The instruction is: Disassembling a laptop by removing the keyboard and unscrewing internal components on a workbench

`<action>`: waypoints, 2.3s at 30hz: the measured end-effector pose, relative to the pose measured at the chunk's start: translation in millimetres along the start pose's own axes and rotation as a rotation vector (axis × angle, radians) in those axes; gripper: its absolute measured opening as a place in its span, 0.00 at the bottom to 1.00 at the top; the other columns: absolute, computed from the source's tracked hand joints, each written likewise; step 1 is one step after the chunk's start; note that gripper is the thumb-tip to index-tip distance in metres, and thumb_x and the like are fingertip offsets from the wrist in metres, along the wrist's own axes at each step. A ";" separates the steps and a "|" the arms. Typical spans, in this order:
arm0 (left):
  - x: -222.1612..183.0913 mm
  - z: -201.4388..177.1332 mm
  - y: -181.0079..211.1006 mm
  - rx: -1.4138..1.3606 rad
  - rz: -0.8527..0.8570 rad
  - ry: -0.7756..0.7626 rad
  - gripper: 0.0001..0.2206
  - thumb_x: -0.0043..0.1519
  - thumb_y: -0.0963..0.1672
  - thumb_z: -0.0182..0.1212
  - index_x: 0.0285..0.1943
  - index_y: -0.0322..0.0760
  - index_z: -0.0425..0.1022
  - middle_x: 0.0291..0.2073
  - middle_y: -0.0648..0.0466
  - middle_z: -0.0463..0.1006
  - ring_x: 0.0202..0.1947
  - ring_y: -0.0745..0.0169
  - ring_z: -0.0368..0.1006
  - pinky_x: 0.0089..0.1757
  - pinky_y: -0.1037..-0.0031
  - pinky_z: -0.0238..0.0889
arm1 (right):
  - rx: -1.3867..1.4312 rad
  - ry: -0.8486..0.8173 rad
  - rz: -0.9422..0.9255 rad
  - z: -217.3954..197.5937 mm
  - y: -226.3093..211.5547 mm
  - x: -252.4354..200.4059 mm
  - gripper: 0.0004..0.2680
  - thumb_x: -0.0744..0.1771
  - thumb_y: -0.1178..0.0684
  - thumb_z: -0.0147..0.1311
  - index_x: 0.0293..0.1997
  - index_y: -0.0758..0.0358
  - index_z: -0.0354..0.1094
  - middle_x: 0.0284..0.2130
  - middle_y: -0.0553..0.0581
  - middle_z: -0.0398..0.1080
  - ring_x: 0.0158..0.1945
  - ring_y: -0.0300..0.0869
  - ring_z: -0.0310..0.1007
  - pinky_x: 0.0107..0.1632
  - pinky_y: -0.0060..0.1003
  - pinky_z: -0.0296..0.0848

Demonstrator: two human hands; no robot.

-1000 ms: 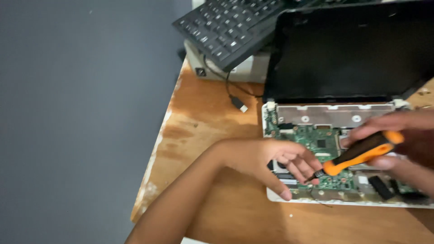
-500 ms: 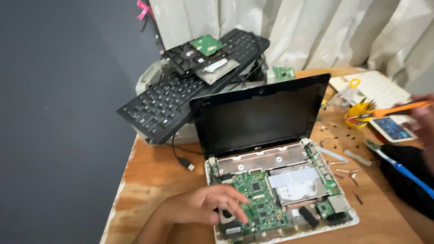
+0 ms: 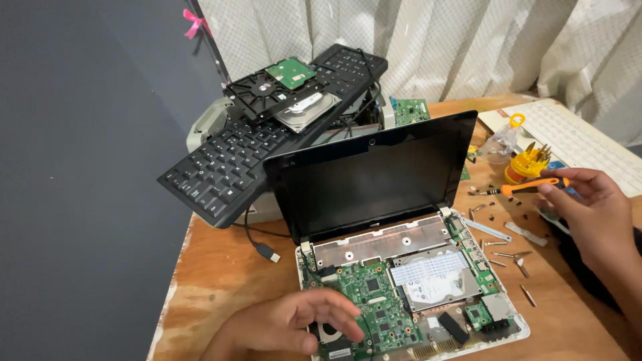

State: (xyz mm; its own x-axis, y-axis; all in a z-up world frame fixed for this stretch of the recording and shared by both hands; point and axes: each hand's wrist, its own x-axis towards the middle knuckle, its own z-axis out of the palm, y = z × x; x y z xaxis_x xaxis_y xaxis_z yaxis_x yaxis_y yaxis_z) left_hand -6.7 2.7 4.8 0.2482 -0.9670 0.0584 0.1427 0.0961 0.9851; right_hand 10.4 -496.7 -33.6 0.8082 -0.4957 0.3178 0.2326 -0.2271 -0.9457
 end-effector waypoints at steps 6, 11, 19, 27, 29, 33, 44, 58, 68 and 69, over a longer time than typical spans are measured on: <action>0.7 2.2 5.0 0.041 -0.062 0.011 0.30 0.66 0.60 0.62 0.71 0.49 0.62 0.64 0.52 0.73 0.68 0.57 0.68 0.66 0.63 0.53 | -0.044 -0.004 -0.013 4.3 -2.6 -3.6 0.09 0.70 0.65 0.56 0.54 0.68 0.62 0.55 0.63 0.71 0.59 0.41 0.72 0.55 0.36 0.80; 1.2 3.5 6.2 0.056 -0.044 0.009 0.30 0.67 0.58 0.61 0.72 0.45 0.62 0.64 0.49 0.72 0.68 0.54 0.68 0.67 0.62 0.54 | -0.048 -0.023 -0.061 0.2 3.4 -3.6 0.09 0.70 0.65 0.56 0.54 0.66 0.61 0.58 0.64 0.71 0.62 0.42 0.72 0.53 0.35 0.80; 2.4 5.7 11.3 0.088 -0.059 0.017 0.30 0.66 0.58 0.61 0.71 0.45 0.62 0.63 0.48 0.73 0.67 0.54 0.69 0.66 0.63 0.56 | -0.094 -0.044 -0.086 1.5 -1.8 -6.4 0.10 0.69 0.66 0.57 0.55 0.68 0.61 0.58 0.66 0.71 0.58 0.45 0.74 0.56 0.36 0.78; 2.2 5.7 11.4 0.104 -0.042 0.005 0.29 0.67 0.56 0.61 0.71 0.44 0.61 0.63 0.46 0.73 0.67 0.54 0.68 0.66 0.63 0.56 | -0.152 -0.121 -0.189 -2.7 -6.9 -8.8 0.10 0.69 0.69 0.55 0.53 0.71 0.61 0.57 0.69 0.70 0.67 0.49 0.71 0.70 0.37 0.72; 2.2 7.7 14.6 0.107 -0.072 0.015 0.28 0.67 0.56 0.61 0.71 0.45 0.62 0.63 0.48 0.73 0.67 0.56 0.68 0.66 0.63 0.55 | -0.422 -0.306 -0.344 -8.8 -6.1 -7.0 0.08 0.68 0.65 0.55 0.52 0.68 0.67 0.59 0.65 0.73 0.63 0.48 0.73 0.62 0.39 0.72; 1.2 5.9 11.2 0.093 -0.088 0.007 0.26 0.67 0.54 0.61 0.72 0.46 0.61 0.64 0.49 0.72 0.68 0.58 0.67 0.68 0.62 0.51 | -0.732 -0.586 -0.582 -8.2 -6.0 -10.8 0.14 0.68 0.59 0.47 0.62 0.59 0.66 0.63 0.54 0.70 0.66 0.43 0.70 0.68 0.37 0.64; 3.2 8.9 13.6 0.107 -0.042 -0.004 0.25 0.68 0.51 0.61 0.71 0.44 0.61 0.64 0.48 0.72 0.67 0.56 0.68 0.67 0.64 0.56 | -0.759 -0.160 -0.396 -3.3 -13.5 -15.8 0.14 0.67 0.57 0.66 0.60 0.68 0.76 0.43 0.61 0.74 0.46 0.46 0.75 0.51 0.36 0.70; 2.3 7.5 11.6 0.091 -0.047 -0.013 0.26 0.68 0.52 0.60 0.72 0.44 0.60 0.64 0.48 0.72 0.67 0.56 0.67 0.68 0.62 0.55 | -0.907 -0.045 -0.061 -21.0 6.6 5.9 0.14 0.74 0.40 0.62 0.41 0.62 0.76 0.27 0.56 0.74 0.32 0.39 0.66 0.37 0.38 0.60; 2.7 8.9 14.9 0.089 -0.099 0.011 0.26 0.67 0.53 0.61 0.72 0.47 0.62 0.64 0.51 0.72 0.67 0.57 0.67 0.69 0.59 0.51 | -0.804 -0.090 0.136 -20.5 1.6 8.9 0.21 0.76 0.38 0.56 0.29 0.63 0.68 0.17 0.58 0.69 0.24 0.40 0.60 0.31 0.39 0.53; 2.6 8.3 12.5 0.088 -0.100 0.011 0.26 0.67 0.53 0.61 0.72 0.47 0.62 0.64 0.51 0.72 0.67 0.57 0.67 0.69 0.59 0.51 | -0.804 -0.090 0.137 -22.0 5.7 9.9 0.21 0.76 0.38 0.56 0.29 0.63 0.68 0.17 0.58 0.69 0.24 0.40 0.60 0.31 0.39 0.53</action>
State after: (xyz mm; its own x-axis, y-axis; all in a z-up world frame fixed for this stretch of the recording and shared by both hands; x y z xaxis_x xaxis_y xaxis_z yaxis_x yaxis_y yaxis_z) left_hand -12.2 -0.6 18.6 0.2477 -0.9679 -0.0421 0.0829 -0.0221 0.9963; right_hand 7.8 -521.3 -34.4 0.8498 -0.5012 0.1635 -0.3026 -0.7177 -0.6272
